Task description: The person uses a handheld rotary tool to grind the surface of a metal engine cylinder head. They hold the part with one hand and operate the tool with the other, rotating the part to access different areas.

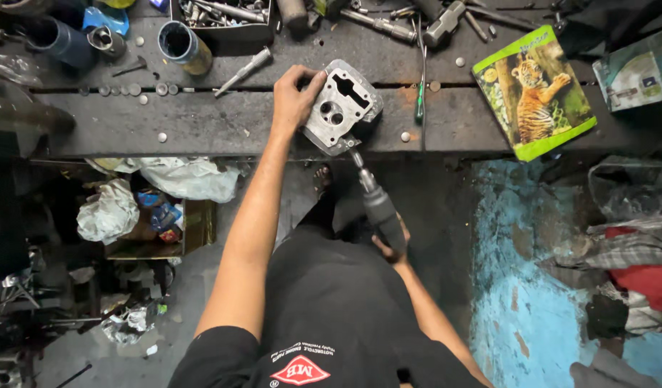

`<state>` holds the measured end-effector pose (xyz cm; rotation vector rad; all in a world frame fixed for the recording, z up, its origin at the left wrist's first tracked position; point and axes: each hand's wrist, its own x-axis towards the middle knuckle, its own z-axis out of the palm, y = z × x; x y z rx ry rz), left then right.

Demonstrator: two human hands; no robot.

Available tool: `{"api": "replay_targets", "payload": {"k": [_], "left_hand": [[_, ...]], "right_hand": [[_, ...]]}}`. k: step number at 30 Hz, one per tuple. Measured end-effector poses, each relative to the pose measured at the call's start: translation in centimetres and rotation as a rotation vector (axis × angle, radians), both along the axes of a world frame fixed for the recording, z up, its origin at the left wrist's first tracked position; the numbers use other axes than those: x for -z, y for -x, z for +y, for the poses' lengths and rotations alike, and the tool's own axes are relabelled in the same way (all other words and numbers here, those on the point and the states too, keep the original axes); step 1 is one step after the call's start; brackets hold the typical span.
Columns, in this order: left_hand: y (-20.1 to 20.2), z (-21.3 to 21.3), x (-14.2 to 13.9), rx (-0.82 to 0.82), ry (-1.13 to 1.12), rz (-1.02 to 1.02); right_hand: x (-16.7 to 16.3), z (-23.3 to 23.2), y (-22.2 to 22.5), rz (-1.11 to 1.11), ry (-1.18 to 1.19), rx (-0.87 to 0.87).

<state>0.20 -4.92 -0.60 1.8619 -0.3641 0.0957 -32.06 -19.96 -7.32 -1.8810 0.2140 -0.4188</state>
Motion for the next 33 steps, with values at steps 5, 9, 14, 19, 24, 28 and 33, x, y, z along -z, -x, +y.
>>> {"api": "replay_targets", "payload": {"k": [5, 9, 14, 19, 24, 28, 33], "left_hand": [[0.1, 0.0, -0.3, 0.008, 0.024, 0.021], [-0.1, 0.2, -0.3, 0.009, 0.011, 0.035], [-0.4, 0.1, 0.0, 0.009, 0.018, 0.013], [-0.5, 0.3, 0.6, -0.023, 0.006, 0.026], [-0.6, 0.4, 0.9, -0.023, -0.003, 0.012], [-0.5, 0.3, 1.2, -0.027, 0.026, 0.004], [-0.3, 0.6, 1.2, -0.052, 0.054, -0.001]], "right_hand": [[-1.0, -0.1, -0.3, -0.074, 0.152, -0.004], [-1.1, -1.4, -1.5, -0.079, 0.066, -0.055], [-1.0, -5.0, 0.2, 0.179, -0.047, -0.049], [-4.3, -8.1, 2.0, 0.292, 0.192, -0.083], [-13.6, -8.7, 1.3, 0.394, 0.620, -0.134], [-20.3, -7.4, -0.7, 0.564, 0.785, -0.146], [-21.8, -6.0, -1.3, 0.634, 0.829, -0.086]]}}
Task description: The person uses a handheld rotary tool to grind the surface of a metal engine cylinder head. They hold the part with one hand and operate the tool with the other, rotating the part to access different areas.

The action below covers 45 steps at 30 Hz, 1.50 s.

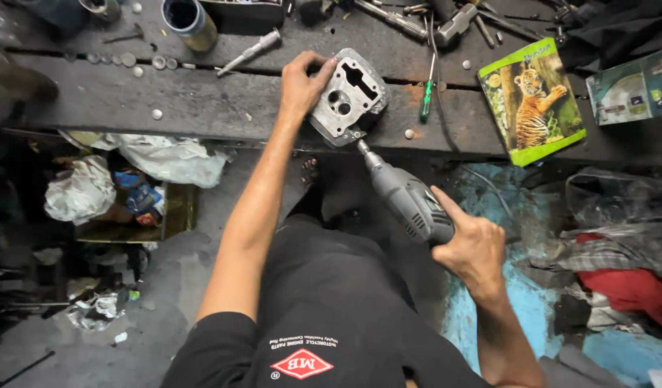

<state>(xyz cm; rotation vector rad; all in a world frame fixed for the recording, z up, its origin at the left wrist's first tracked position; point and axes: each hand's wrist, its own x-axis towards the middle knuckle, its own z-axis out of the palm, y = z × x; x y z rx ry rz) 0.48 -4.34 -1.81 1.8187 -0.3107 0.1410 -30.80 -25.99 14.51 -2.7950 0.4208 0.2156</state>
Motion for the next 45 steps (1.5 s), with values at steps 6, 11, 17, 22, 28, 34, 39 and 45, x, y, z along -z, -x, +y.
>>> {"api": "replay_targets", "payload": {"k": [6, 11, 17, 22, 28, 34, 39, 45], "left_hand": [[1.3, 0.5, 0.5, -0.168, -0.024, -0.051], [1.2, 0.4, 0.8, -0.167, -0.025, -0.024], [1.9, 0.0, 0.6, -0.201, -0.091, -0.039], [2.6, -0.4, 0.1, -0.228, -0.083, -0.053], [3.8, -0.7, -0.2, -0.351, -0.076, 0.014], [2.0, 0.2, -1.3, -0.132, -0.041, 0.020], [-0.5, 0.4, -1.6, 0.102, -0.045, 0.114], [-0.9, 0.8, -1.7, 0.182, -0.011, 0.108]], "right_hand": [[10.5, -0.7, 3.2, -0.399, -0.574, -0.010], [21.4, 0.3, 2.9, -0.509, -0.986, 0.114], [23.9, 4.3, 3.5, -0.520, -1.013, 0.189], [20.9, 6.7, 4.1, -0.679, -0.858, 0.205], [19.3, 7.4, 4.3, -0.686, -0.659, 0.206], [21.8, 3.5, 3.4, -0.597, -1.115, 0.209], [22.8, 1.2, 1.6, -0.282, -1.436, 0.207], [21.8, 1.3, 0.9, -0.117, -1.774, 0.266]]}}
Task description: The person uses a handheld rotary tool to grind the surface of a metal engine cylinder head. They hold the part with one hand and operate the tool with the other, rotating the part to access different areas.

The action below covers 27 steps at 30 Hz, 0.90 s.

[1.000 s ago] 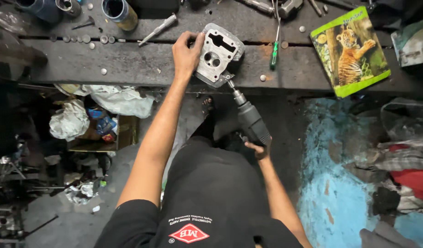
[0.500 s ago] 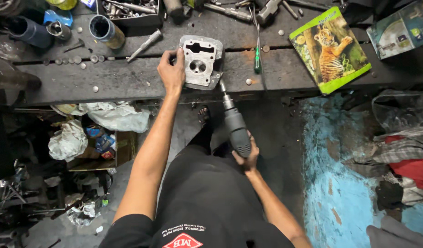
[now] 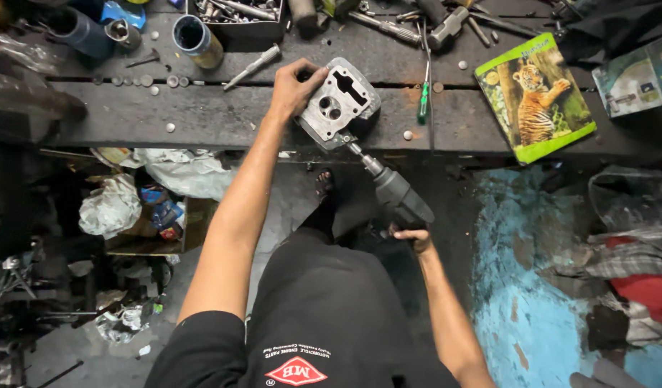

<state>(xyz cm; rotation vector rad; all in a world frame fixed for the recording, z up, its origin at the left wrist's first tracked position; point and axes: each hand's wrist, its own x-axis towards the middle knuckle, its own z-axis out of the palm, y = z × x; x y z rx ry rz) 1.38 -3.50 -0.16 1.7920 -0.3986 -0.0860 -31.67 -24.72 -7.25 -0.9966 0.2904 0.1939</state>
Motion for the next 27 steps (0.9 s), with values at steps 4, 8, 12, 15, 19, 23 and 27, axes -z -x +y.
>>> {"api": "replay_targets", "payload": {"k": [4, 8, 12, 15, 19, 23, 27], "left_hand": [[0.3, -0.2, 0.2, -0.069, -0.002, -0.016], [0.0, 0.1, 0.3, -0.068, -0.004, -0.007], [0.1, 0.4, 0.2, -0.116, -0.002, -0.002], [0.5, 0.2, 0.3, -0.158, -0.002, -0.035], [1.5, 0.0, 0.8, -0.288, -0.017, -0.048], [3.0, -0.1, 1.2, -0.420, 0.005, -0.105], [3.5, 0.1, 0.9, -0.488, -0.007, -0.053]], "right_hand": [[-0.2, 3.0, -0.3, -0.006, 0.257, 0.096], [0.5, 6.6, -1.2, -0.024, 0.078, 0.126], [0.3, 7.1, -0.7, 0.012, 0.421, 0.200], [-0.6, 6.0, 1.0, -0.205, 0.804, 0.295], [-2.6, 5.8, 2.8, -0.207, 1.121, 0.372], [-3.6, 6.5, 2.8, -0.272, 1.335, 0.381], [-2.2, 6.1, 1.8, -0.235, 0.975, 0.369]]}}
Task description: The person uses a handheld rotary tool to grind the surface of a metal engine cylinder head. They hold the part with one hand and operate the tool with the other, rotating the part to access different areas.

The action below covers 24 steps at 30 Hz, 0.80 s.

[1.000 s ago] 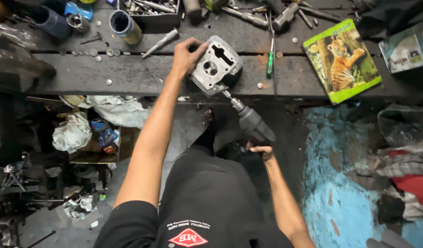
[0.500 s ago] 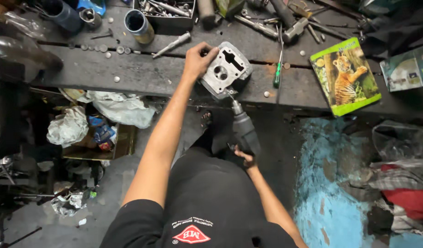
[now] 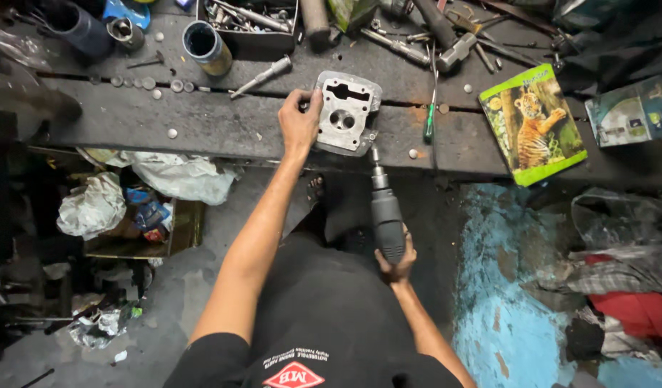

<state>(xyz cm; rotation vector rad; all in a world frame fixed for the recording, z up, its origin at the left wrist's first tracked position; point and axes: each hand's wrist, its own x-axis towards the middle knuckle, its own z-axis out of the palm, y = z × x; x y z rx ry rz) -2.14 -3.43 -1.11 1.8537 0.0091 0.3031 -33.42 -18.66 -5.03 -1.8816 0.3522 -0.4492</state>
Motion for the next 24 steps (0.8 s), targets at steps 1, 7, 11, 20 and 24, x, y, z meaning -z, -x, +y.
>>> {"api": "replay_targets", "payload": {"k": [1, 7, 11, 20, 24], "left_hand": [[-0.2, 0.2, -0.2, 0.001, -0.001, 0.011], [-3.4, 1.7, -1.2, 0.384, 0.105, 0.117], [-3.9, 2.6, -1.6, 0.434, 0.076, 0.114], [-3.3, 2.2, -0.6, 0.279, 0.089, 0.073], [-2.9, 3.5, -0.2, 0.216, 0.056, 0.126]], "right_hand": [[0.5, -0.4, -0.3, -0.009, -0.205, -0.043], [1.1, -4.4, -2.3, 0.303, -1.041, -0.351], [0.0, -5.1, -3.3, 0.266, -1.153, -0.488], [0.9, -0.6, -5.1, 0.118, -1.317, -0.439], [1.0, -0.7, -4.5, 0.285, -0.822, -0.352]]}}
